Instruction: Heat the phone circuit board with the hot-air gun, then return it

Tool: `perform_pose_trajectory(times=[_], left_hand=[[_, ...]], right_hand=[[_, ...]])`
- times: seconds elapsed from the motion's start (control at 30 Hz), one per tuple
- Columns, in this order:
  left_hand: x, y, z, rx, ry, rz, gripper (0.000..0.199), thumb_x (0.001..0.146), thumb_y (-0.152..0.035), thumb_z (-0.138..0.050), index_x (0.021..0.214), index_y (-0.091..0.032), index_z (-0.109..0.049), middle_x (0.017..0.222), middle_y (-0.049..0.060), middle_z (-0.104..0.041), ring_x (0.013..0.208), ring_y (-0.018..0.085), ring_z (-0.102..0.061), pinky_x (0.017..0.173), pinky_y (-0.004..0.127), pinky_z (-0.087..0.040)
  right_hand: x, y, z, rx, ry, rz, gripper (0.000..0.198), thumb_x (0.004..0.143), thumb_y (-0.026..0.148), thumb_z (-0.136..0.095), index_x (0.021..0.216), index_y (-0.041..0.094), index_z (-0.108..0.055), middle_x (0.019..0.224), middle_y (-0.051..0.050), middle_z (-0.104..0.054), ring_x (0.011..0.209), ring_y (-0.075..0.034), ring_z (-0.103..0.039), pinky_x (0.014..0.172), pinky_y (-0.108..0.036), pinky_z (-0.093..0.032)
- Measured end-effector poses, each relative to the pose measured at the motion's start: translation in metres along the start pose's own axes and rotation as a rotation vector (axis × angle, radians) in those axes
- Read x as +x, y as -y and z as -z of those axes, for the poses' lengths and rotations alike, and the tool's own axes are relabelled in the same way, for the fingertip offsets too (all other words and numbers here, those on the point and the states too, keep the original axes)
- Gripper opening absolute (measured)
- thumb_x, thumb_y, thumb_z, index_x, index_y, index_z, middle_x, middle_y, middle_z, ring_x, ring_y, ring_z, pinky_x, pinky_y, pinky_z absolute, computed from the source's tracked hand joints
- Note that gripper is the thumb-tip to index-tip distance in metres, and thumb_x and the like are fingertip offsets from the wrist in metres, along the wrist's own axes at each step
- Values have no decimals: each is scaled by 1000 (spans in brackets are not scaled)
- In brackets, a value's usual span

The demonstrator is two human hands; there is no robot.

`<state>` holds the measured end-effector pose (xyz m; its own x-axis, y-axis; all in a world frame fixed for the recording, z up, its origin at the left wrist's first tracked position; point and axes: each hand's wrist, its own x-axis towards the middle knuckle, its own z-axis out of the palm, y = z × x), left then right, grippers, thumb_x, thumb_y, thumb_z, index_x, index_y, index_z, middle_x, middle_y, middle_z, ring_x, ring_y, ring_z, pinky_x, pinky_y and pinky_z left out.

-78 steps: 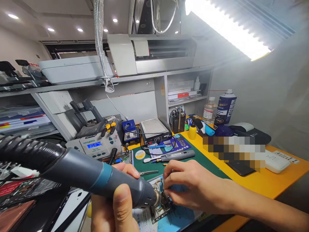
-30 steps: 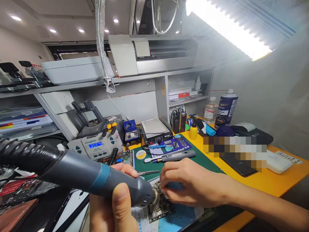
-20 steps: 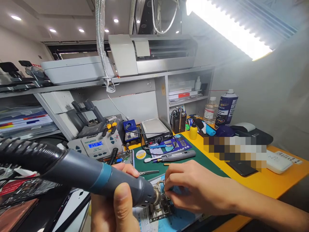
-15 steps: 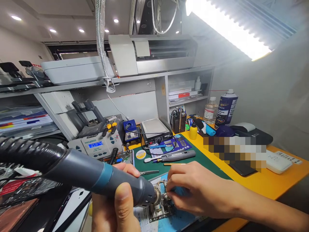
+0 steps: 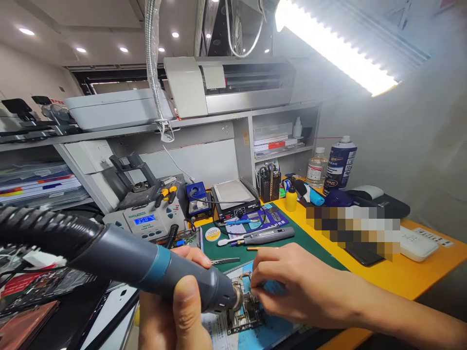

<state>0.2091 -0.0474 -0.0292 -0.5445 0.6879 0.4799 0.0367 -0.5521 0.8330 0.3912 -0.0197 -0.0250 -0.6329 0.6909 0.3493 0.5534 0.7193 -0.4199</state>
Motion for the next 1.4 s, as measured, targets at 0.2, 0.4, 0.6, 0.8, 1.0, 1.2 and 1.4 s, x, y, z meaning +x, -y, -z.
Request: perform_pose_trajectory(times=[0.2, 0.4, 0.6, 0.8, 1.0, 1.2, 1.4], left_hand=[[-1, -7, -7, -16, -30, 15, 32, 88, -55, -66, 95, -24, -66, 86, -1, -64, 88, 16, -58, 75, 24, -46], [-3, -11, -8, -9, -68, 54, 33, 88, -57, -64, 95, -25, -65, 87, -2, -63, 91, 16, -57, 78, 25, -44], [-4, -12, -8, -14, -43, 38, 30, 91, -54, -61, 93, -24, -64, 88, -2, -62, 88, 14, -56, 74, 24, -42], [-4, -11, -9, -17, -47, 51, 34, 89, -58, -63, 93, -25, -65, 87, -2, -63, 92, 15, -57, 75, 25, -41], [-6, -11, -13, -62, -55, 70, 30, 90, -54, -64, 98, -25, -65, 83, -4, -65, 87, 13, -57, 69, 22, -41], [-6, -10, -13, -61, -43, 58, 31, 90, -55, -64, 96, -25, -64, 83, -4, -64, 87, 12, -57, 71, 20, -42], [-8, -12, -15, -60, -41, 88, 31, 89, -55, -64, 99, -25, -64, 83, -3, -65, 87, 13, -56, 71, 23, -40]], right_hand=[[4, 0, 0, 38, -35, 26, 9, 85, 15, -66, 88, 18, -75, 78, 0, -65, 66, -12, -56, 60, -22, -41], [7, 0, 1, 45, -48, 25, 8, 83, 13, -68, 82, 17, -75, 74, 1, -63, 64, -11, -53, 59, -22, -39], [6, 1, 2, 39, -51, 0, 9, 82, 12, -67, 81, 15, -75, 74, 0, -62, 63, -11, -53, 58, -23, -38], [7, 2, 5, 70, -35, -16, 9, 84, 13, -66, 81, 15, -74, 74, 0, -63, 64, -12, -54, 58, -23, -40], [7, 1, 2, 107, -12, -38, 9, 87, 18, -67, 84, 15, -75, 74, 1, -61, 65, -11, -54, 59, -22, -39], [6, 0, 2, 132, -8, -56, 10, 88, 20, -67, 83, 16, -75, 73, 3, -60, 64, -10, -52, 59, -22, -38], [4, 0, 1, 142, -9, -68, 9, 88, 20, -67, 84, 17, -74, 74, 3, -60, 65, -10, -53, 60, -21, -38]])
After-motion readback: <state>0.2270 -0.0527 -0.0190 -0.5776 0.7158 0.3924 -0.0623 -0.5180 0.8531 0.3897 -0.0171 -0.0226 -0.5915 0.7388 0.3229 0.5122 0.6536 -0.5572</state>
